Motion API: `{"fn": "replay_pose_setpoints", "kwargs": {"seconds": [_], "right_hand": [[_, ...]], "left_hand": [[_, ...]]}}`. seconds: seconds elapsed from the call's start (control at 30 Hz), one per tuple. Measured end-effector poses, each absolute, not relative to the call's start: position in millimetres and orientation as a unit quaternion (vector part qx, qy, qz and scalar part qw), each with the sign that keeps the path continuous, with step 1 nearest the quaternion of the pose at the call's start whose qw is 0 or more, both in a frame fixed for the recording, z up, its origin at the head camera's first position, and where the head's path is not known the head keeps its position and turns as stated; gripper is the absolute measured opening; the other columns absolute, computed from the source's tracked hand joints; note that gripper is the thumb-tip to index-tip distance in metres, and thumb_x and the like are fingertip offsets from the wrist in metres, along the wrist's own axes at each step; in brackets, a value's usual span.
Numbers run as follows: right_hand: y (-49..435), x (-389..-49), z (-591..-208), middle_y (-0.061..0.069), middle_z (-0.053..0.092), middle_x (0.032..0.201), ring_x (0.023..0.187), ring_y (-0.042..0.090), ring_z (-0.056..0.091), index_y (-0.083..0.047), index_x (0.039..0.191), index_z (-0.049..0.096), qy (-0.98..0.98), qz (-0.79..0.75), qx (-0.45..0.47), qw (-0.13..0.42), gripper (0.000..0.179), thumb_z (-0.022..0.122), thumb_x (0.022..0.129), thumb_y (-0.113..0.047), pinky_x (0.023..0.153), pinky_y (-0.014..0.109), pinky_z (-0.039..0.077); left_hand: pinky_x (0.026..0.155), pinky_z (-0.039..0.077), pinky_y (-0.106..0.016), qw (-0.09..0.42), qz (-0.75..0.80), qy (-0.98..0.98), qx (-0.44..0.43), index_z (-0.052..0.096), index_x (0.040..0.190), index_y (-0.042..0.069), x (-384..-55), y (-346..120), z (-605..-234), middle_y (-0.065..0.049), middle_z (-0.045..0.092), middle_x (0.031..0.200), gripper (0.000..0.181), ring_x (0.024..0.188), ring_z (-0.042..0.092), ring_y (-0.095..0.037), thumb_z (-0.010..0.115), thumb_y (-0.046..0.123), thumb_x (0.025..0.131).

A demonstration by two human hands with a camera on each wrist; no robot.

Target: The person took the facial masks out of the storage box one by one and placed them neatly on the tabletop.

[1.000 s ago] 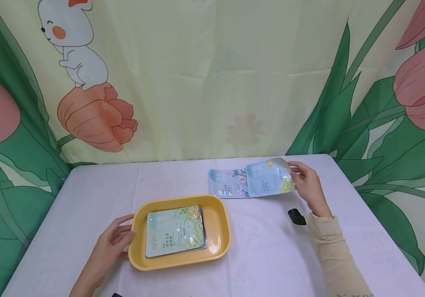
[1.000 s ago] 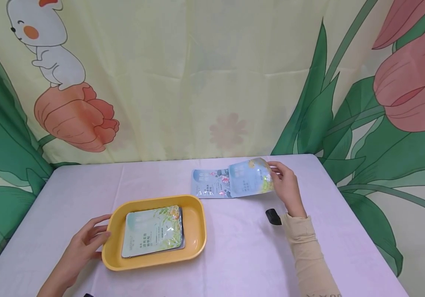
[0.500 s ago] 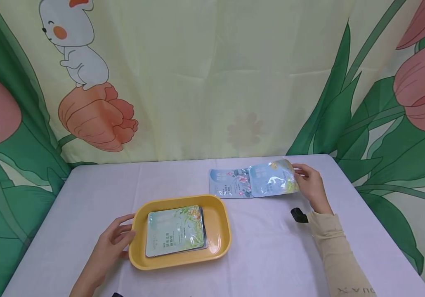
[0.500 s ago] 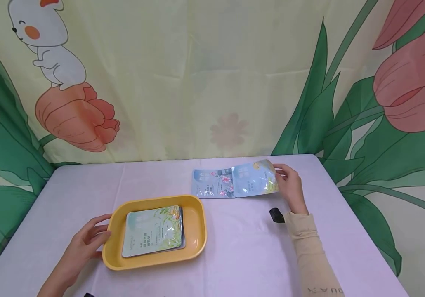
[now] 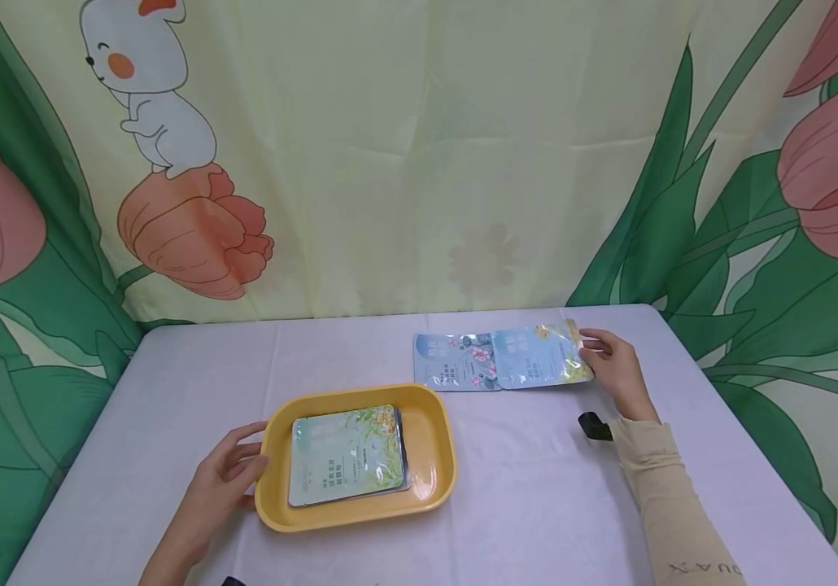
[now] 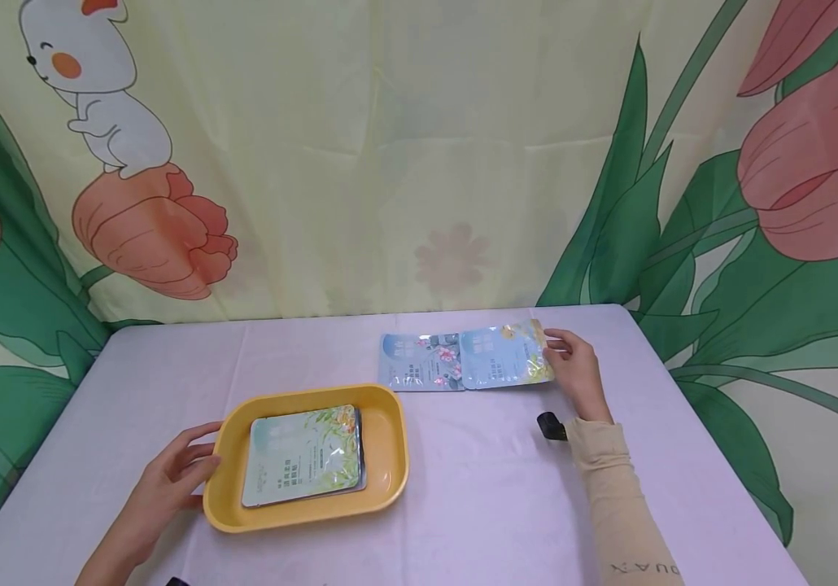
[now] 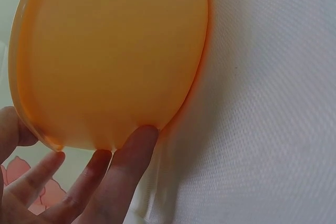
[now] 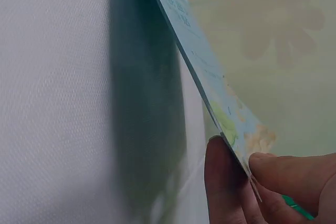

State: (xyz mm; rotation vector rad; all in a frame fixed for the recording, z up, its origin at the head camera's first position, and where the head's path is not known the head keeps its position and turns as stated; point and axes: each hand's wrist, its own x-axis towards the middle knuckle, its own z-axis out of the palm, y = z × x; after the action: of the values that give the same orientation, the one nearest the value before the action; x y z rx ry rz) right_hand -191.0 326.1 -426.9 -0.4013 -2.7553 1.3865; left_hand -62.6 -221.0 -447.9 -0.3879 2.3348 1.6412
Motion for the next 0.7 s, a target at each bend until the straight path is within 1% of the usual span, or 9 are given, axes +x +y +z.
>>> {"fn": "replay_pose_setpoints", "kwargs": {"seconds": [0.07,0.13,0.23,0.3,0.43,0.7], "right_hand": [[327,-191,-429,0.027,0.048,0.141,0.128,0.041,0.050,-0.003,0.148,0.042,-0.884,0.449,-0.129,0.013,0.047,0.049,0.102,-0.008,0.090,0.027,0.051],[328,-192,-430,0.027,0.047,0.142,0.129,0.041,0.049,-0.003,0.148,0.041,-0.883,0.450,-0.131,0.009,0.047,0.048,0.102,-0.007,0.096,0.035,0.051],[329,-193,-433,0.027,0.046,0.143,0.130,0.042,0.048,-0.002,0.149,0.040,-0.883,0.451,-0.131,0.007,0.048,0.047,0.102,-0.005,0.102,0.045,0.048],[329,-193,-434,0.028,0.045,0.143,0.131,0.042,0.047,-0.001,0.149,0.039,-0.883,0.451,-0.132,0.005,0.048,0.046,0.102,-0.004,0.104,0.049,0.047],[331,-194,-437,0.028,0.044,0.145,0.133,0.044,0.044,0.000,0.149,0.038,-0.881,0.454,-0.132,0.004,0.049,0.046,0.101,-0.003,0.107,0.052,0.044],[333,-194,-438,0.028,0.041,0.148,0.135,0.044,0.041,0.003,0.148,0.038,-0.886,0.448,-0.120,-0.007,0.049,0.048,0.100,-0.003,0.110,0.054,0.040]], "left_hand": [[0.070,0.061,-0.034,0.130,0.564,0.804,-0.134,0.040,0.148,0.025,-63,-221,-448,-0.020,0.054,0.139,0.057,0.109,0.064,-0.024,0.065,0.032,0.097],[0.070,0.061,-0.034,0.130,0.563,0.805,-0.135,0.040,0.148,0.025,-63,-221,-447,-0.020,0.054,0.139,0.057,0.110,0.064,-0.025,0.065,0.033,0.097],[0.071,0.061,-0.034,0.134,0.562,0.805,-0.135,0.039,0.148,0.024,-63,-221,-446,-0.021,0.053,0.140,0.058,0.115,0.062,-0.028,0.065,0.035,0.097],[0.072,0.061,-0.034,0.137,0.563,0.804,-0.135,0.039,0.148,0.024,-63,-221,-446,-0.021,0.052,0.140,0.059,0.117,0.061,-0.030,0.065,0.037,0.096],[0.073,0.061,-0.035,0.138,0.565,0.802,-0.134,0.039,0.148,0.025,-63,-222,-447,-0.021,0.052,0.141,0.059,0.118,0.061,-0.030,0.065,0.037,0.096],[0.072,0.061,-0.035,0.136,0.568,0.801,-0.133,0.039,0.148,0.026,-63,-222,-448,-0.020,0.053,0.140,0.059,0.115,0.062,-0.027,0.065,0.036,0.096]]}}
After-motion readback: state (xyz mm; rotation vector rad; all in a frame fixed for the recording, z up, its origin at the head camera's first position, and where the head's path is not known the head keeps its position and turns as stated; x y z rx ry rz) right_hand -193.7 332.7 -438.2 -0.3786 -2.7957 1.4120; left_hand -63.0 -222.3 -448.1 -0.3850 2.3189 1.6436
